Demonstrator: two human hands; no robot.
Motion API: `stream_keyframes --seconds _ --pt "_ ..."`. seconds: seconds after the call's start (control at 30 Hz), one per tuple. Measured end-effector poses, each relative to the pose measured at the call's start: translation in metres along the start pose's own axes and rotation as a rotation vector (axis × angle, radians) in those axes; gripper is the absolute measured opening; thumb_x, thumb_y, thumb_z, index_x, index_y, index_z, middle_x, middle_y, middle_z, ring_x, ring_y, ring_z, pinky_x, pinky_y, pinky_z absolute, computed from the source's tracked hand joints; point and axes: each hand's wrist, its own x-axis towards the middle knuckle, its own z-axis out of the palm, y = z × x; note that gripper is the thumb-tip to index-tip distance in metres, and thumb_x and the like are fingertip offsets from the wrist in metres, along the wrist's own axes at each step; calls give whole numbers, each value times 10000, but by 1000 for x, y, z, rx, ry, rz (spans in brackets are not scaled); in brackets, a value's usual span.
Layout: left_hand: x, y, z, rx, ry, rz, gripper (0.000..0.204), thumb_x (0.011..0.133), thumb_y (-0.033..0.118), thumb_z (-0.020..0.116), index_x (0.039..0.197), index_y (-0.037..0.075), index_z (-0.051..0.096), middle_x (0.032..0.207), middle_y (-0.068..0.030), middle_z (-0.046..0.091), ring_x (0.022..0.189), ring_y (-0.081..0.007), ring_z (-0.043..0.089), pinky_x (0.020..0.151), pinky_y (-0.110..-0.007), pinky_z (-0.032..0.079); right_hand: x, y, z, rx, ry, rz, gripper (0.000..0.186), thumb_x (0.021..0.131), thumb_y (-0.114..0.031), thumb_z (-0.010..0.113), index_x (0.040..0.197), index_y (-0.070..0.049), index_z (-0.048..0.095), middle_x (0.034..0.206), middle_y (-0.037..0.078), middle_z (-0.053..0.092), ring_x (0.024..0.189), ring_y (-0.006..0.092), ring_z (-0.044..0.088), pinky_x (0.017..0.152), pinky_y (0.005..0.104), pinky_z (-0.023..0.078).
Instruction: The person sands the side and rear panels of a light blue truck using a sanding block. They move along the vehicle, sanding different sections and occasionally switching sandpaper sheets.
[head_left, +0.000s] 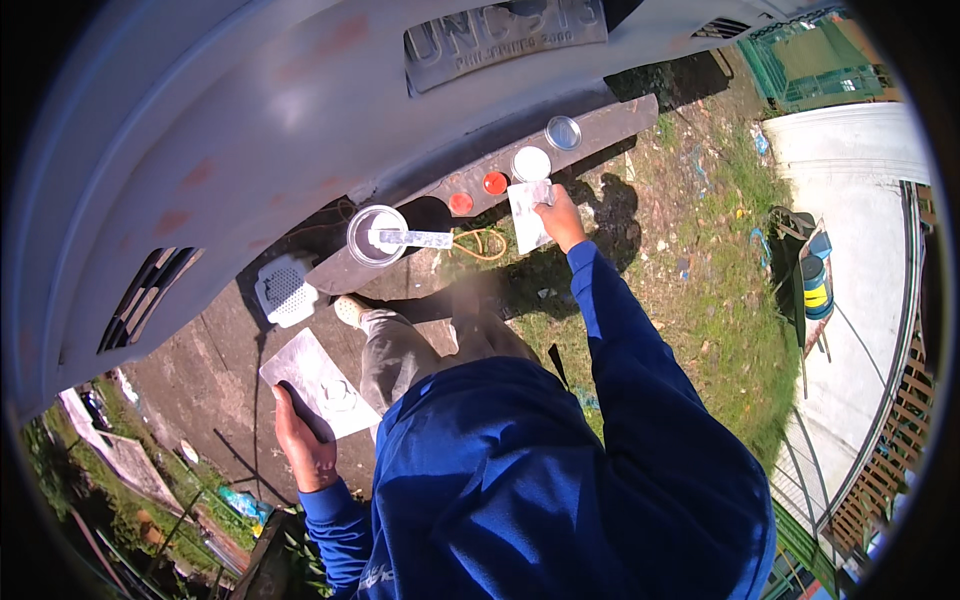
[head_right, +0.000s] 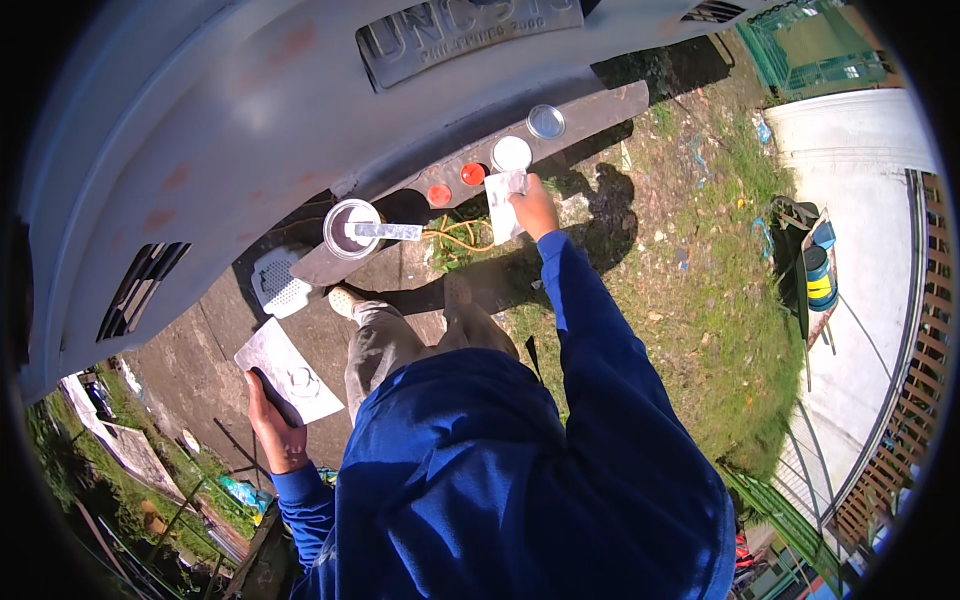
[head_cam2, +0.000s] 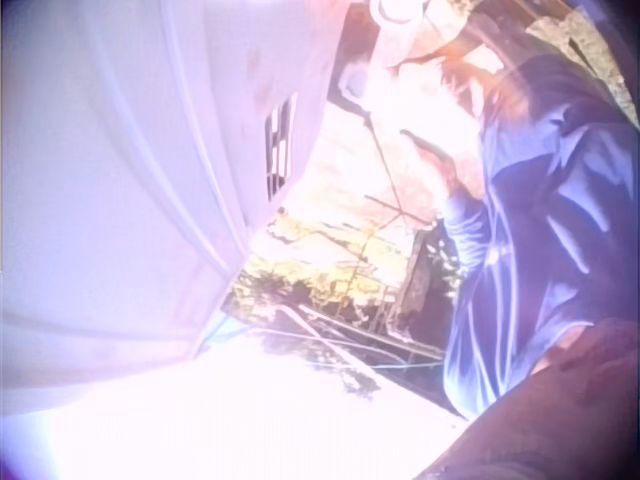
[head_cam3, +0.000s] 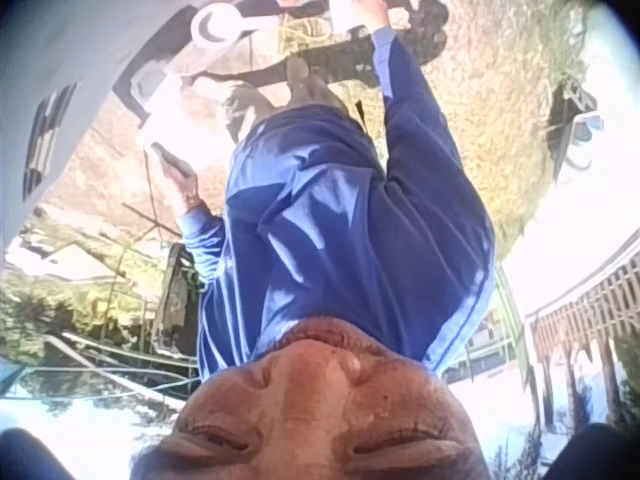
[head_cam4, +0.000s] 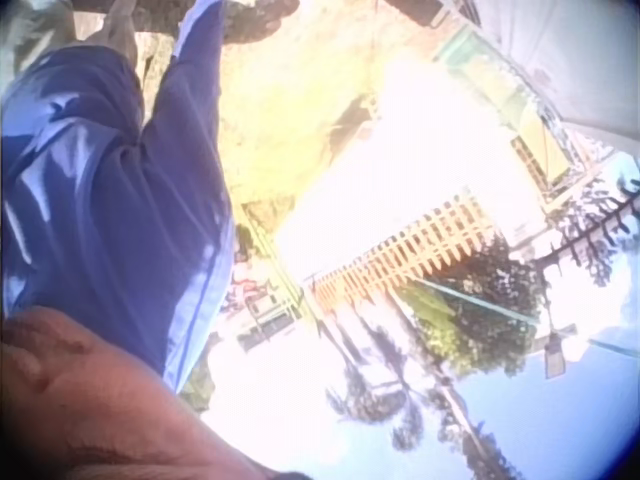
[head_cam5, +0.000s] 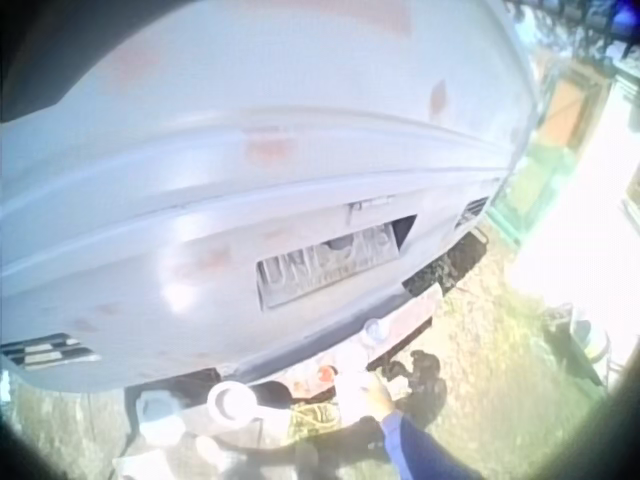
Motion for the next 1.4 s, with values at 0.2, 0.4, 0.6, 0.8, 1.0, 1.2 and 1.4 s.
stream_keyframes --seconds 0.2,0.4,0.6,0.8,1.0,1.2,1.4 --pt "-5 -1 4 -5 45 -1 465 1067 410 521 1342 38 566 1278 -65 657 1138 -210 648 988 -380 507 13 -63 -10 -355 -2 -21 435 886 -211 680 1276 -53 570 1074 269 708 1031 475 657 888 548 513" --pt "-1 -1 1 -10 63 -4 453 1063 408 535 1317 37 587 1261 -55 660 1120 -200 648 983 -367 501 27 -76 -12 -560 47 -115 421 891 -218 632 1281 -65 590 1064 244 714 1012 443 673 879 565 524" --pt "1 -3 -6 0 102 14 452 1059 407 547 1308 33 595 1248 -50 658 1100 -190 647 974 -356 499 30 -82 -10 -605 25 -141 392 899 -220 598 1272 -99 606 1068 232 717 1011 431 678 871 563 532" --pt "2 -3 -6 8 116 29 452 1057 411 550 1306 36 596 1244 -49 657 1097 -188 647 966 -355 503 29 -89 -6 -641 -2 -90 373 899 -206 593 1257 -108 619 1071 228 719 1019 430 680 872 554 538" --pt "1 -2 -10 1 104 15 455 1056 419 548 1304 41 595 1241 -50 658 1104 -192 645 969 -357 501 32 -87 -3 -665 -14 -64 357 913 -201 558 1253 -121 633 1080 223 720 1027 424 681 885 551 534" --pt "1 -3 -8 -5 109 22 455 1055 421 547 1311 47 590 1237 -49 660 1107 -195 646 972 -362 502 35 -85 2 -656 -32 -45 350 917 -201 551 1249 -127 633 1109 220 714 1056 418 675 902 545 530" --pt "1 -3 -13 -1 114 20 457 1055 421 547 1326 55 582 1254 -47 654 1117 -198 643 985 -369 499 35 -88 6 -653 -56 -17 328 910 -208 560 1219 -127 637 1117 220 712 1067 414 673 919 542 529"
